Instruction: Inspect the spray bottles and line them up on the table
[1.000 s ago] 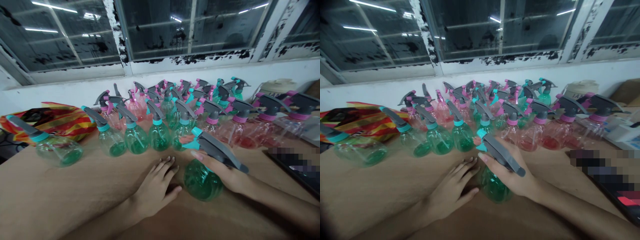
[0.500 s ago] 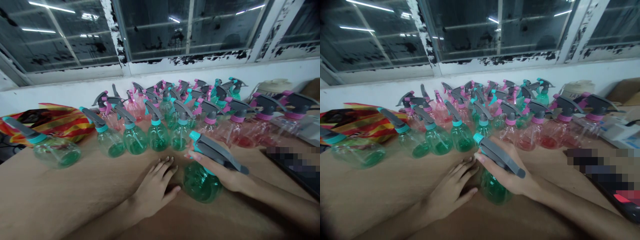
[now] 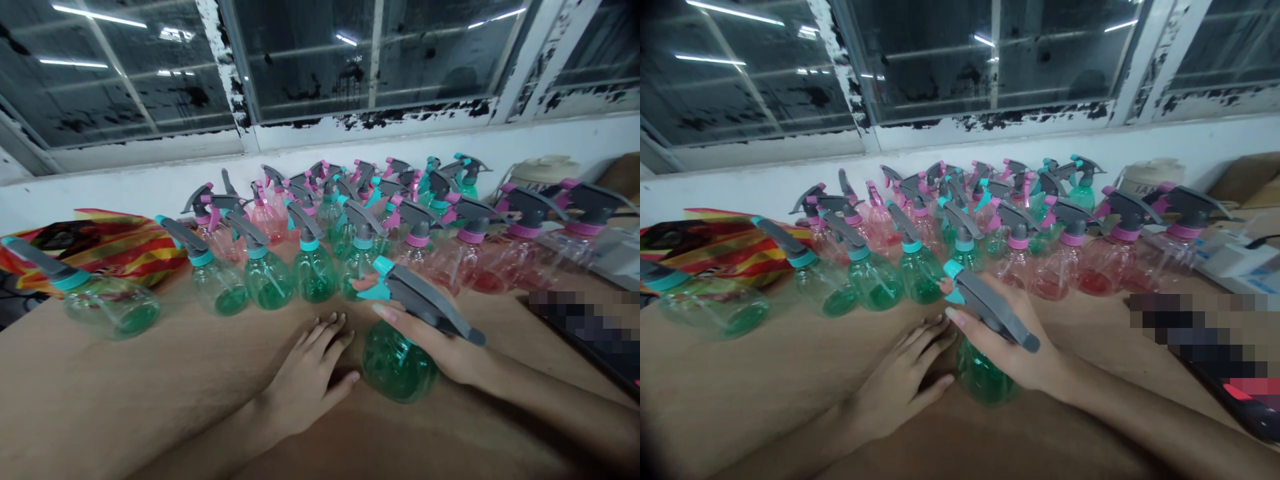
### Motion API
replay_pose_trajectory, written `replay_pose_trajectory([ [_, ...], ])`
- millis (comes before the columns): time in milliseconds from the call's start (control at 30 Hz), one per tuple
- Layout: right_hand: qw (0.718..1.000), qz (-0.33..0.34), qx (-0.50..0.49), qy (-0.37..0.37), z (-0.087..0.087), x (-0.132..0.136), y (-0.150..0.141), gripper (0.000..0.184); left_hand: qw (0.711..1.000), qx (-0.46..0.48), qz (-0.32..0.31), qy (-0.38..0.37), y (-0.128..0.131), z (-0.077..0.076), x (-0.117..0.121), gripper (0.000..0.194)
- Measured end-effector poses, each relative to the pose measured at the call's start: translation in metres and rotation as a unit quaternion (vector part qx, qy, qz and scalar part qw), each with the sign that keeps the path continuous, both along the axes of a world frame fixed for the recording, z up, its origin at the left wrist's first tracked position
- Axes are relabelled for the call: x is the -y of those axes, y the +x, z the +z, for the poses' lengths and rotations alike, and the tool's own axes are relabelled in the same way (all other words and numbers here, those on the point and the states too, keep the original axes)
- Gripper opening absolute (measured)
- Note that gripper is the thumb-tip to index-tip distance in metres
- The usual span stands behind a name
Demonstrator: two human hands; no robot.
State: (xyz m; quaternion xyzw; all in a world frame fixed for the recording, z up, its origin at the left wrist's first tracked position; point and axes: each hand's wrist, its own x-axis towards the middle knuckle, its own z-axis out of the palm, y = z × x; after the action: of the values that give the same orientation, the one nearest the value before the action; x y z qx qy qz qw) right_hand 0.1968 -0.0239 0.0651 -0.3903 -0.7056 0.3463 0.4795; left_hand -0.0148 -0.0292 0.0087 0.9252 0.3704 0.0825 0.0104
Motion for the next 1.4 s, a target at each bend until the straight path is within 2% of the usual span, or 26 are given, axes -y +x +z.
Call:
replay_pose_trajectory([
  [167, 1.0, -0.01, -0.005, -0.001, 0.001, 0.0, 0.0, 0.029, 1.0, 0.0, 0.001, 0.001, 0.0, 0.0, 0.0, 0.053],
  [367, 1.0, -0.008, 0.011, 0.024, -0.002, -0.005, 0.001, 0.012, 1.0, -0.006, 0.0, -0.008, 0.002, 0.005, 0.0, 0.055],
  [567, 1.0, -0.019, 0.019, 0.015, -0.002, -0.003, -0.001, 0.022, 1.0, -0.009, 0.007, -0.019, 0.002, 0.006, 0.0, 0.055],
  [700, 1.0, -0.001, 0.012, 0.016, -0.001, -0.003, -0.001, 0.026, 1.0, -0.002, 0.005, -0.022, 0.001, 0.003, 0.0, 0.056],
  [867, 1.0, 0.013, 0.017, 0.02, 0.002, -0.004, -0.002, 0.021, 1.0, -0.003, 0.008, -0.022, 0.001, 0.004, 0.0, 0.056],
  [1000, 0.999, 0.002, 0.015, 0.038, -0.005, -0.003, -0.006, 0.012, 1.0, -0.002, 0.008, -0.024, 0.002, 0.004, 0.001, 0.057],
  [1167, 0.999, -0.021, 0.007, 0.03, -0.013, 0.0, -0.007, 0.015, 1.0, 0.017, 0.011, -0.023, 0.001, 0.001, 0.001, 0.056],
  [1300, 0.999, -0.004, 0.021, 0.025, -0.005, 0.001, -0.007, 0.013, 0.999, 0.018, 0.015, -0.025, 0.002, 0.001, 0.001, 0.056],
  [1400, 0.999, 0.021, -0.012, 0.024, 0.001, 0.002, -0.009, 0.02, 0.999, 0.021, 0.016, -0.025, 0.002, 0.001, 0.002, 0.055],
])
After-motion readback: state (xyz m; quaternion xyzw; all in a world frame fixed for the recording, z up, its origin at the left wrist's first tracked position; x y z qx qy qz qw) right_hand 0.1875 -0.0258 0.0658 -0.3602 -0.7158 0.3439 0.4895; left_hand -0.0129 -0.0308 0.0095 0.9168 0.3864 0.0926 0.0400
